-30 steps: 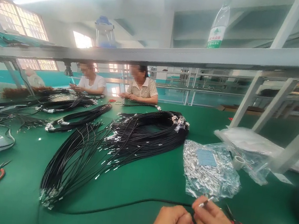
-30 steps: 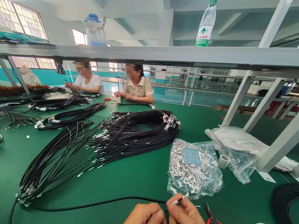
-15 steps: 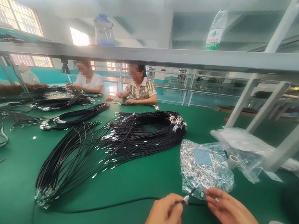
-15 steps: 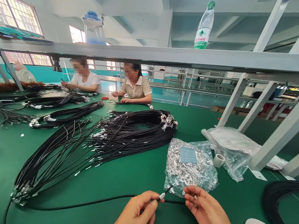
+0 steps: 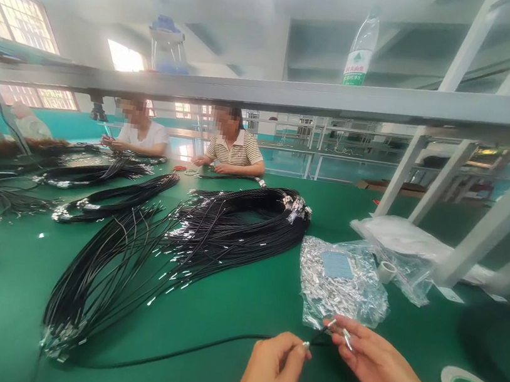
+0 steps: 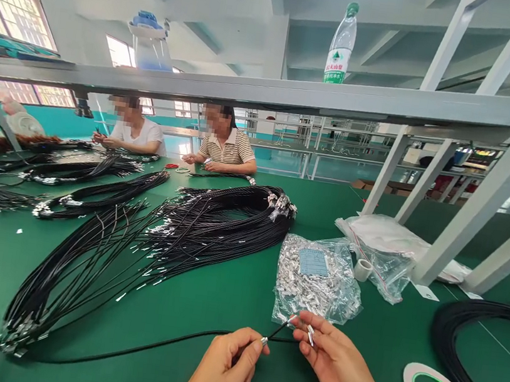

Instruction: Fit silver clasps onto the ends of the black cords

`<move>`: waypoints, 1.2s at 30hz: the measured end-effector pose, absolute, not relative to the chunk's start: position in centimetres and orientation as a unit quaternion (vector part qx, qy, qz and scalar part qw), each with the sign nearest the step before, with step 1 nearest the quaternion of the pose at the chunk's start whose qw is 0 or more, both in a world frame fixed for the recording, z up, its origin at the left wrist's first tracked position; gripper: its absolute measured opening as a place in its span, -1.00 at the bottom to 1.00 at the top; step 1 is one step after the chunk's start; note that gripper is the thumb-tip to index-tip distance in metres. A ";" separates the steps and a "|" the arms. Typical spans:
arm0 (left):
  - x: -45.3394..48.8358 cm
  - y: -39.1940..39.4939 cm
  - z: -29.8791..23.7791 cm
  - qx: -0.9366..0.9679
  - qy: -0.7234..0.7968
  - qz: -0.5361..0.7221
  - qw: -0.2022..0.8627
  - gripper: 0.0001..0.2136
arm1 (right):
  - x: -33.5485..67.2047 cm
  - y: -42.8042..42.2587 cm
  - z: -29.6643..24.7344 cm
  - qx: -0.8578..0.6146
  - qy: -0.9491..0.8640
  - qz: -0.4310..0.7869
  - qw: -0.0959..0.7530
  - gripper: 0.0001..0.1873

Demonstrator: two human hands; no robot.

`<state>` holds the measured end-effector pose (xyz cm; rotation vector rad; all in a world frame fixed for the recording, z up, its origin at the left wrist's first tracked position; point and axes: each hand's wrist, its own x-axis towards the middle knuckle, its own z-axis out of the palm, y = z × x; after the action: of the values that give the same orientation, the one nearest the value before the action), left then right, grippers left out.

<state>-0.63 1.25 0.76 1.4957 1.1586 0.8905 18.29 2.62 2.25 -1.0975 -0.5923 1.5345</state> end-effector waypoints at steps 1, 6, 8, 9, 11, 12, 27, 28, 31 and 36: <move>-0.6 1.3 0.6 0.621 0.481 0.372 0.494 -0.64 | 18.2 2.7 2.2 -0.468 -0.253 0.645 0.549 -0.43; -0.4 1.4 -0.3 0.634 0.488 0.377 0.466 -0.66 | 18.0 4.0 2.1 -0.479 -0.270 0.619 0.561 -0.34; -0.4 1.5 -0.4 0.643 0.492 0.371 0.455 -0.67 | 18.2 5.0 1.9 -0.473 -0.287 0.600 0.578 -0.33; -0.5 1.5 -0.4 0.650 0.492 0.366 0.449 -0.68 | 18.3 5.4 1.7 -0.474 -0.300 0.583 0.588 -0.31; -0.6 1.5 -0.2 0.664 0.492 0.351 0.440 -0.69 | 18.6 6.1 1.3 -0.485 -0.333 0.533 0.608 -0.28; -0.7 1.5 -0.1 0.670 0.491 0.343 0.438 -0.69 | 18.8 6.2 1.1 -0.491 -0.349 0.508 0.615 -0.27; -0.5 1.0 1.5 0.683 0.505 0.313 0.425 -0.71 | 17.0 3.7 2.4 -0.441 -0.230 0.625 0.601 -0.39; -0.5 0.9 1.6 0.685 0.505 0.312 0.423 -0.71 | 17.0 3.7 2.2 -0.432 -0.218 0.634 0.603 -0.40; -0.5 0.8 1.6 0.687 0.507 0.308 0.419 -0.70 | 16.6 3.7 1.6 -0.402 -0.204 0.648 0.614 -0.45; -0.2 0.8 1.3 0.681 0.509 0.319 0.419 -0.71 | 16.0 3.2 0.3 -0.372 -0.225 0.659 0.613 -0.58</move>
<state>-0.21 0.76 1.31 1.7075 1.2756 0.8001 15.96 3.20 0.29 -0.8575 -0.5190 1.5202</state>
